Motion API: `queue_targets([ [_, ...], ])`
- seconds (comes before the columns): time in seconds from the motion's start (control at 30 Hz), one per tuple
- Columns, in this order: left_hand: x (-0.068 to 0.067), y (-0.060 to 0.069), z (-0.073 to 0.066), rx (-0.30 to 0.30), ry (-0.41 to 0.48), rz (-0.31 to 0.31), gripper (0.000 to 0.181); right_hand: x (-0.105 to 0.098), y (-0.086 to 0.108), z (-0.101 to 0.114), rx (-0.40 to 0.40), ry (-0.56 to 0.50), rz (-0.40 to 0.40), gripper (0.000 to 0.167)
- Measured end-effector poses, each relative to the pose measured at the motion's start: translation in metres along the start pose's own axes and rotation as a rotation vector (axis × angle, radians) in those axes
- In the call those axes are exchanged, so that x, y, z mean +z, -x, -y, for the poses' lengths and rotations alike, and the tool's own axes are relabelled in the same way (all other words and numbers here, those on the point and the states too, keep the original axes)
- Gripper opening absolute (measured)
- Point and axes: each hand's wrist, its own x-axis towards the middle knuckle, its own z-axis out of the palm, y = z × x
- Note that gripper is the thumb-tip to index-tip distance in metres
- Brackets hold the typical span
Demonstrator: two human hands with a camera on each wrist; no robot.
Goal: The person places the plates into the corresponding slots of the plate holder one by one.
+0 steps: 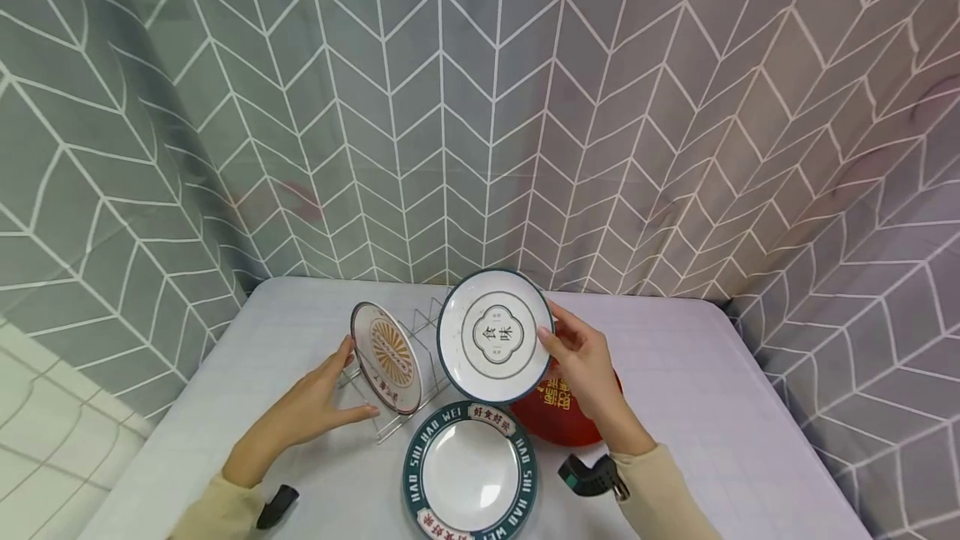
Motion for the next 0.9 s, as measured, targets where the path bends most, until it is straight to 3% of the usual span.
queue_targets([
  [0.17, 0.001, -0.001, -0.001, -0.009, 0.005, 0.005, 0.127, 0.019, -0.029, 0.009, -0.038, -0.025, 0.042, 0.052],
  [0.37, 0.001, 0.0, -0.001, -0.02, 0.023, -0.001, 0.129, 0.041, -0.049, 0.013, -0.033, -0.046, 0.097, 0.051],
  [0.7, 0.002, 0.001, -0.001, -0.026, 0.019, -0.006, 0.128, 0.069, -0.051, 0.018, -0.128, 0.109, 0.126, 0.048],
  [0.9, 0.001, 0.001, -0.003, -0.034, 0.014, 0.001, 0.127, 0.081, -0.051, 0.015, -0.113, 0.136, 0.138, 0.049],
])
